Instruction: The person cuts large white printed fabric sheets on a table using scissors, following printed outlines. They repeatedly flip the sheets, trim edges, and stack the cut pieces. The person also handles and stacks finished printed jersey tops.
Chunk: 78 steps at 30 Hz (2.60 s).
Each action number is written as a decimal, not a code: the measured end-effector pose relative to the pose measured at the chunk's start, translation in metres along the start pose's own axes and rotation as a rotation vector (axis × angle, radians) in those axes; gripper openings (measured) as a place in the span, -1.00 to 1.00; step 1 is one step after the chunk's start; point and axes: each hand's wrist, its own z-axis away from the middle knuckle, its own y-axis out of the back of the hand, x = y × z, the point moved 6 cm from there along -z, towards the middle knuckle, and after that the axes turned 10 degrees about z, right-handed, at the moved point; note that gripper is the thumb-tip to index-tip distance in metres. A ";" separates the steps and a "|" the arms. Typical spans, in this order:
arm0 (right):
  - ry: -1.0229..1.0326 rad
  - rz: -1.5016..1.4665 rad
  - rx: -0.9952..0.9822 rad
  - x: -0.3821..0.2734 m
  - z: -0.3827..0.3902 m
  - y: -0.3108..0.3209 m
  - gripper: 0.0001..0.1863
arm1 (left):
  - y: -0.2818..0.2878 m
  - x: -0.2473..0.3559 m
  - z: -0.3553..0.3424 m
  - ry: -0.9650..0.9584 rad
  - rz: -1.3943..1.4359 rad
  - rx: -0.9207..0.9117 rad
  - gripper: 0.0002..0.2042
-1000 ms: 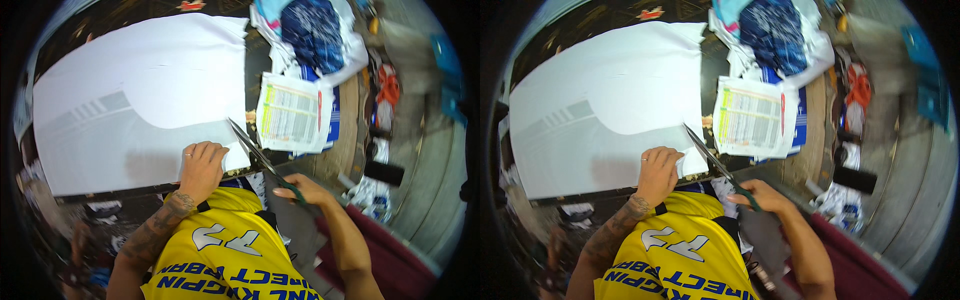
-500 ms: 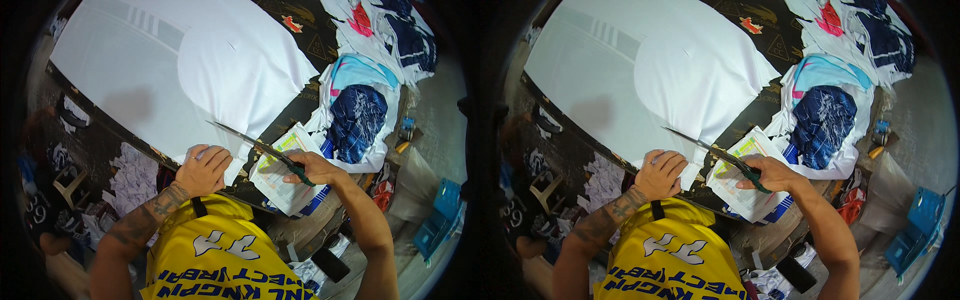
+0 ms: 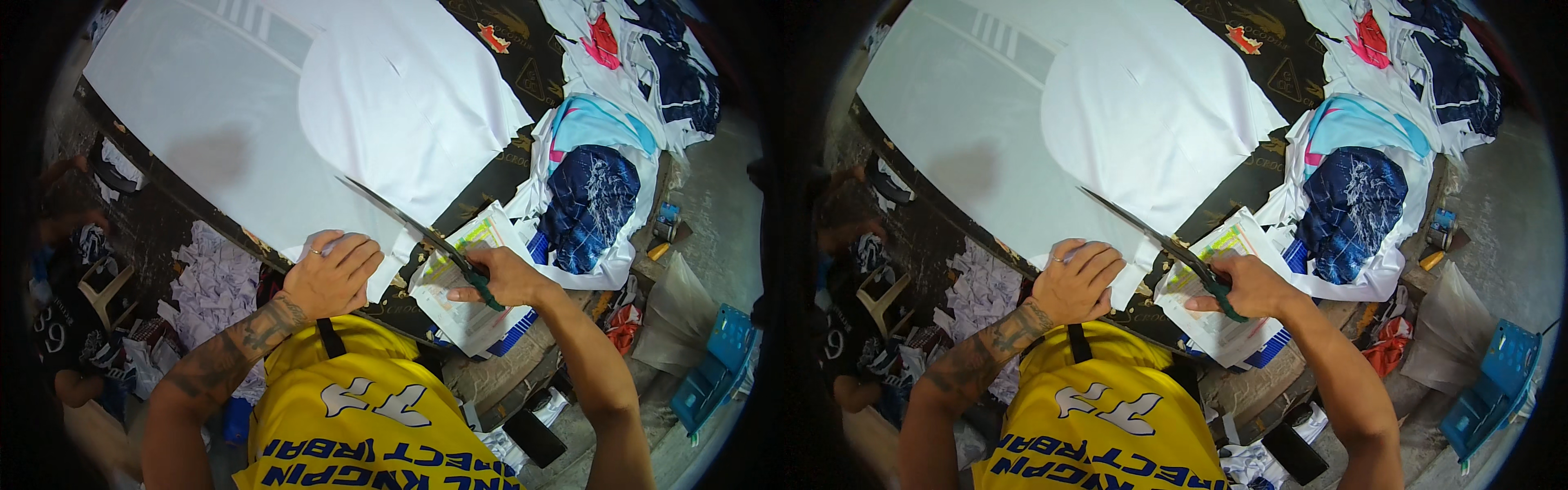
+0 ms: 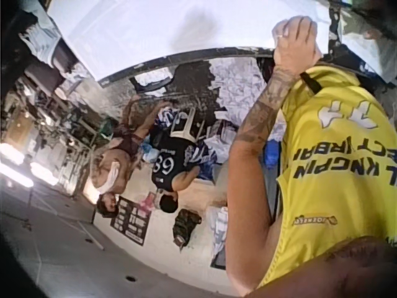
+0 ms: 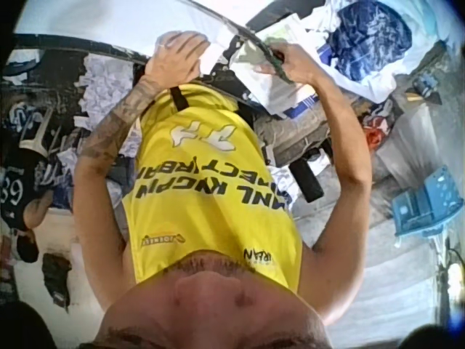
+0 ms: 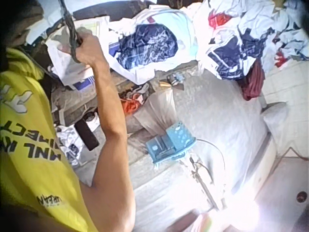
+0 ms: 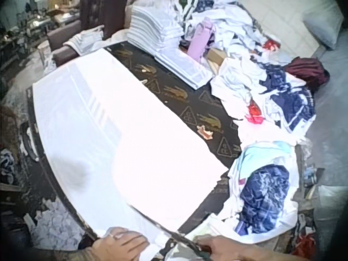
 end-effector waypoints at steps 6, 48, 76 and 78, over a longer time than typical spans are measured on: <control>0.005 0.046 0.038 -0.022 -0.013 0.006 -0.23 | 0.002 0.001 0.001 -0.005 0.078 0.038 -0.56; -0.413 -1.079 0.465 -0.273 -0.106 -0.009 -0.24 | 0.127 -0.176 0.035 -0.050 0.748 -0.677 -0.74; -0.112 0.054 -0.038 -0.128 -0.146 0.201 -0.25 | 0.153 -0.241 -0.083 -0.004 -0.039 -0.053 -0.53; -0.077 -0.010 0.006 -0.142 -0.149 0.206 -0.24 | 0.154 -0.242 -0.084 -0.005 -0.057 -0.043 -0.52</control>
